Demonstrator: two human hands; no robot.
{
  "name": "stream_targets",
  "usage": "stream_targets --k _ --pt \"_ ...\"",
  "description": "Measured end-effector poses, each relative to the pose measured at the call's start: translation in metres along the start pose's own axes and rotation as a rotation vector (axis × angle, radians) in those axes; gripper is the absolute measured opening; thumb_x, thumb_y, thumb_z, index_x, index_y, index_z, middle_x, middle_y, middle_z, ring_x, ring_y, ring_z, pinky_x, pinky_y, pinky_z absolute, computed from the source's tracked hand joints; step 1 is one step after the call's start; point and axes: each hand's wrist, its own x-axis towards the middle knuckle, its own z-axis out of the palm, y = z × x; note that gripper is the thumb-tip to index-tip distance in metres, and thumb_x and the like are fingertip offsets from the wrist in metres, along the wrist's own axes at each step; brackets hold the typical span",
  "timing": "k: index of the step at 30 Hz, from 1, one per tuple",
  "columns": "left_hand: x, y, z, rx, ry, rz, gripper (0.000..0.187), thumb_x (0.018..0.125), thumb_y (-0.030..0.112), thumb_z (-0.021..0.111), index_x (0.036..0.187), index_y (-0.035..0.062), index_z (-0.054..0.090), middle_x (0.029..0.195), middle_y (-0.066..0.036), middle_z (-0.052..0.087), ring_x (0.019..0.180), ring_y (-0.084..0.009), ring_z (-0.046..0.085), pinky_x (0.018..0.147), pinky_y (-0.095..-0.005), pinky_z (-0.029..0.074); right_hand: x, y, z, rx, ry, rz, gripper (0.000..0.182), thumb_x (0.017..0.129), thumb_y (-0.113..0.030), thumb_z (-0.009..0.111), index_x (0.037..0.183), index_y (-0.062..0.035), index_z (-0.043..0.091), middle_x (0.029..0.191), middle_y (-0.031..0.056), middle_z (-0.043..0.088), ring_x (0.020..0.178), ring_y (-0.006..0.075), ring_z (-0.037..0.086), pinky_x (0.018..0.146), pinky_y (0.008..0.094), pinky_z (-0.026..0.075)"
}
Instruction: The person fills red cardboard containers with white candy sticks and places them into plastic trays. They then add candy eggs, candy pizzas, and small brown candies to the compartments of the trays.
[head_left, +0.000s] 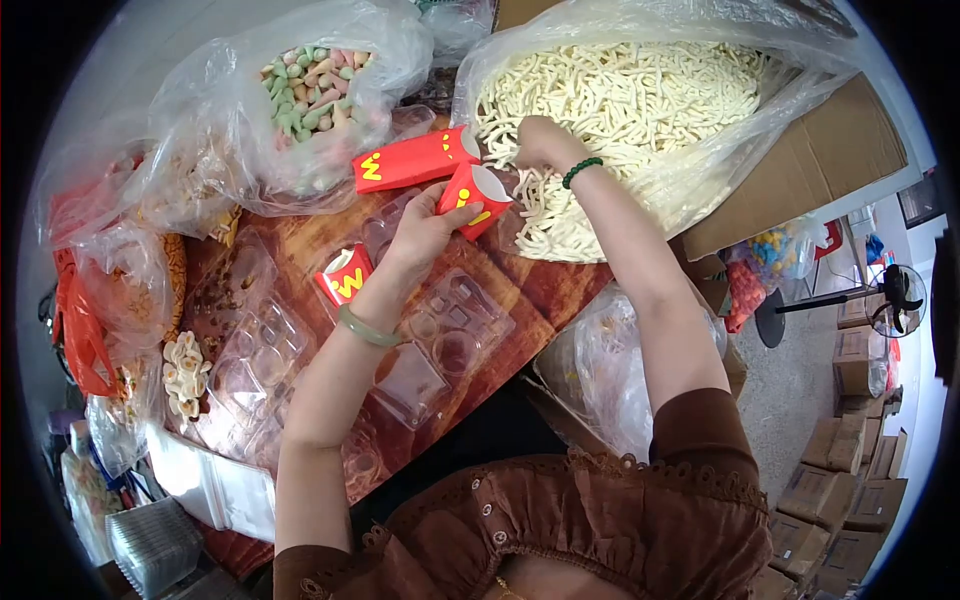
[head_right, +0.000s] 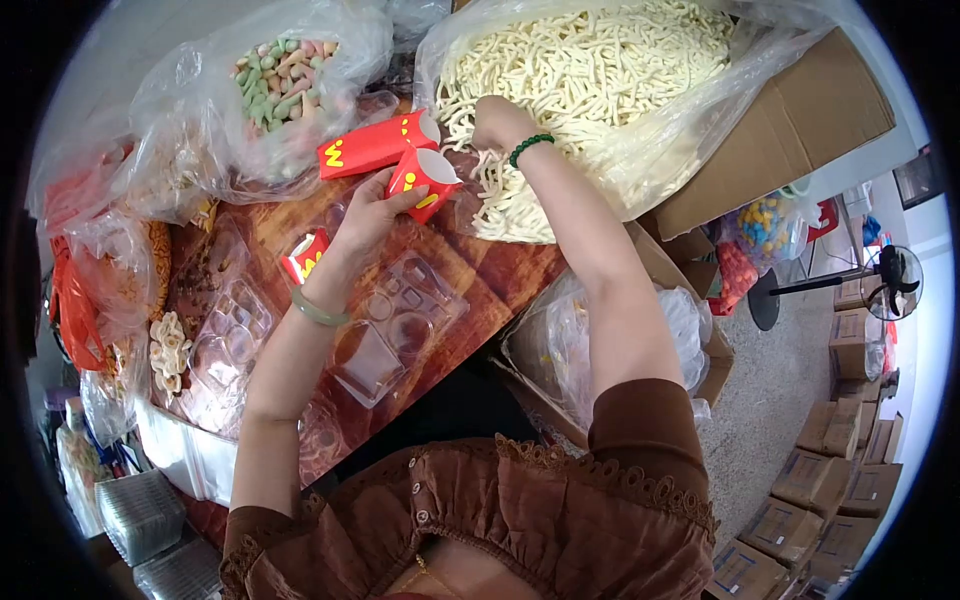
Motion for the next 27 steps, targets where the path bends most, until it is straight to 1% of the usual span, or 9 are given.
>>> stream_targets --k 1,3,4,7,12,14,16,19,27 --pt "0.001 -0.001 -0.002 0.000 0.003 0.001 0.040 0.084 0.008 0.066 0.121 -0.0015 0.052 0.110 -0.006 0.062 0.097 -0.0115 0.059 0.086 -0.0262 0.047 0.001 -0.001 0.000 -0.001 0.001 -0.003 0.054 0.058 -0.029 0.080 0.097 0.0036 0.064 0.097 0.0228 0.064 0.091 0.0324 0.063 0.081 0.0363 0.050" --pt "0.005 -0.006 -0.004 -0.040 -0.005 0.001 0.040 0.084 0.007 0.066 0.120 -0.0018 0.052 0.110 -0.006 0.062 0.098 -0.0114 0.059 0.087 -0.0266 0.046 0.004 0.001 0.003 0.069 0.301 -0.211 0.062 0.057 -0.028 0.081 0.106 0.0025 0.059 0.101 0.0225 0.063 0.095 0.0327 0.062 0.082 0.0378 0.049" --pt "0.006 -0.009 -0.004 -0.039 -0.007 0.000 0.040 0.084 0.007 0.066 0.120 -0.0018 0.052 0.110 -0.006 0.062 0.098 -0.0114 0.059 0.087 -0.0266 0.046 0.009 0.001 0.007 0.025 0.291 -0.259 0.070 0.056 -0.028 0.082 0.114 0.0006 0.055 0.104 0.0223 0.061 0.099 0.0329 0.060 0.083 0.0385 0.048" --pt "0.009 -0.009 -0.004 -0.029 -0.005 0.014 0.042 0.083 0.008 0.068 0.120 -0.0013 0.052 0.109 -0.007 0.062 0.097 -0.0121 0.058 0.085 -0.0259 0.046 0.027 0.002 0.007 -0.038 0.034 -0.173 0.053 0.058 -0.025 0.080 0.102 0.0012 0.062 0.098 0.0212 0.064 0.091 0.0333 0.063 0.080 0.0372 0.050" --pt "0.010 -0.009 0.001 -0.084 -0.018 -0.022 0.042 0.083 0.008 0.068 0.120 -0.0020 0.052 0.109 -0.008 0.062 0.096 -0.0125 0.058 0.085 -0.0263 0.046 0.016 0.005 -0.001 0.026 -0.004 -0.120 0.043 0.063 -0.024 0.074 0.096 0.0023 0.064 0.096 0.0211 0.064 0.088 0.0321 0.063 0.079 0.0366 0.051" --pt "0.013 -0.009 0.006 -0.084 -0.011 -0.016 0.042 0.083 0.008 0.067 0.120 -0.0024 0.051 0.109 -0.008 0.062 0.095 -0.0129 0.059 0.085 -0.0266 0.047 0.011 0.012 -0.004 0.016 0.207 -0.170 0.045 0.063 -0.027 0.074 0.096 0.0019 0.065 0.096 0.0220 0.064 0.089 0.0326 0.063 0.079 0.0372 0.050" --pt "0.019 -0.013 0.013 -0.086 -0.007 -0.014 0.042 0.084 0.008 0.066 0.120 -0.0028 0.051 0.109 -0.009 0.062 0.095 -0.0134 0.059 0.084 -0.0270 0.047 -0.003 0.013 -0.013 -0.045 0.237 -0.212 0.041 0.064 -0.026 0.072 0.093 0.0016 0.065 0.094 0.0226 0.064 0.089 0.0343 0.063 0.079 0.0388 0.050" --pt "0.032 -0.018 0.026 -0.121 -0.005 0.007 0.040 0.084 0.009 0.065 0.120 -0.0035 0.050 0.107 -0.010 0.062 0.093 -0.0148 0.060 0.083 -0.0279 0.048 -0.025 0.014 -0.015 -0.034 0.466 -0.238 0.026 0.066 -0.017 0.066 0.083 0.0020 0.063 0.087 0.0216 0.063 0.086 0.0368 0.061 0.077 0.0429 0.049" --pt "0.055 -0.024 0.046 -0.119 0.130 0.032 0.038 0.083 0.006 0.065 0.118 -0.0022 0.050 0.103 -0.010 0.062 0.088 -0.0155 0.060 0.075 -0.0277 0.051 -0.058 0.008 -0.025 0.004 0.417 -0.381 0.030 0.069 -0.018 0.066 0.089 0.0029 0.060 0.085 0.0225 0.062 0.084 0.0370 0.060 0.075 0.0423 0.048"
